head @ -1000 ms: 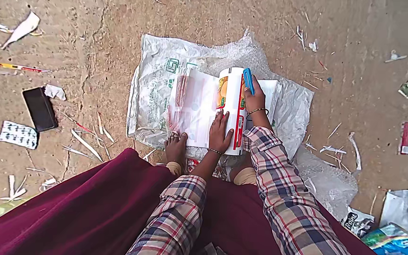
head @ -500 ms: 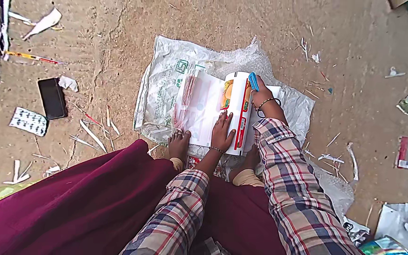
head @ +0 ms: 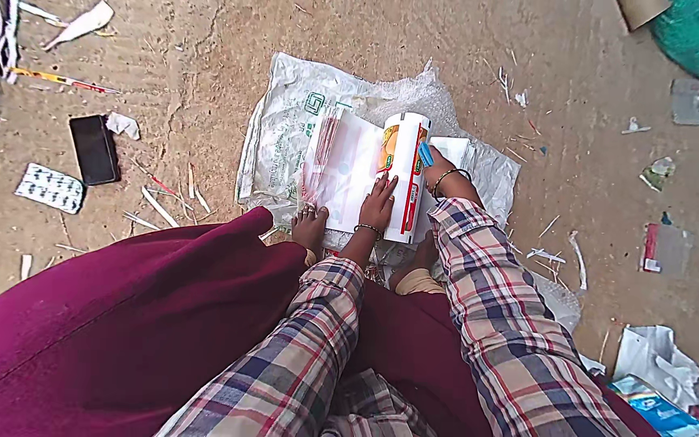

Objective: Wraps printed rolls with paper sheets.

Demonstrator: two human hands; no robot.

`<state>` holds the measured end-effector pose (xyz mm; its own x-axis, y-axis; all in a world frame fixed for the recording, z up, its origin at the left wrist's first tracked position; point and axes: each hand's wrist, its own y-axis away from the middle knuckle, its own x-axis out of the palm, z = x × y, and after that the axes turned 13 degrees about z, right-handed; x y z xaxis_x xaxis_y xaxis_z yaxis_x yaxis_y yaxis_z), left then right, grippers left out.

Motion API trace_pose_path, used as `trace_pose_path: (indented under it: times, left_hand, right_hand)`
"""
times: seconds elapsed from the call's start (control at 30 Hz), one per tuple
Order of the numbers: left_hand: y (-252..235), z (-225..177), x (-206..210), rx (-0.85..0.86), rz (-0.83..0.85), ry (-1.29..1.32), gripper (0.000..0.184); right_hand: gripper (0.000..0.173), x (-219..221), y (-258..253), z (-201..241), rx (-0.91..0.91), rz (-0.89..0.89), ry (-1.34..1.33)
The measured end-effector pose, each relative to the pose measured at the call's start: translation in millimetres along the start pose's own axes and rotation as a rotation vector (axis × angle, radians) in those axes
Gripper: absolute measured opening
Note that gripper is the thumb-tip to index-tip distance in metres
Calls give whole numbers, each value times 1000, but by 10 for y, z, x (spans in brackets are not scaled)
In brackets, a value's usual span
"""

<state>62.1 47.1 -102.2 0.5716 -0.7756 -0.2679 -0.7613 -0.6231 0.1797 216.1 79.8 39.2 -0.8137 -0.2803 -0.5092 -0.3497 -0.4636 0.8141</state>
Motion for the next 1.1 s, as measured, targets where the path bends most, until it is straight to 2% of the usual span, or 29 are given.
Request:
trace_pose_path:
  times: [0.07,0.1,0.13,0.17,0.2,0.23,0.27,0.4,0.57,0.7,0.77,0.83,0.9,0.97,1.03,1.1]
  left_hand:
    - [-17,-96,-67,-30,-1,71,52]
    - [-20,-235,-105,-98,-3,77,50]
    - [-20,-497,-220,-253,70,79,49]
    - [-65,-789,-411,-453,236,116,49]
    - [-55,-639,-277,-301,35,222,47]
    - [-78,-520,-228,-196,-55,332,48]
    - [-90,-496,-247,-191,-80,407,50]
    - [-22,-572,-341,-420,-146,475,58]
    - [174,-410,-270,-568,-108,449,64]
    - [364,-393,-183,-621,-85,390,59]
    - [376,-422,-197,-587,-61,361,54]
    - [360,-405,-176,-570,-31,319,55]
    - [431,-408,-119,-574,28,215,68]
    - [373,-538,-100,-582,112,30,104]
    - [362,-606,36,-642,202,-159,141]
    - [349,-634,168,-686,205,-255,155]
  right_hand:
    - [75,65,97,-56,9,13,-9]
    - [75,109,155,-94,14,17,-11]
    - [75,159,219,-131,21,23,-19]
    - [75,215,284,-175,26,29,-25]
    - [75,256,329,-221,30,36,-18]
    - [73,287,382,-265,30,47,-9]
    - [73,316,442,-310,28,65,-6]
    - [69,457,718,-516,12,146,30]
    - [69,700,1003,-886,36,233,103]
    - [51,1075,1360,-1315,105,392,178]
    - [50,1183,1472,-1356,63,196,9]
    - [60,995,1445,-1237,-6,90,-152]
    - [62,844,1558,-1066,-24,-17,-295]
    - [59,665,1536,-921,-87,-144,-435]
    - [47,693,1400,-942,-181,-222,-616]
    - [37,814,1146,-1049,-235,-257,-749]
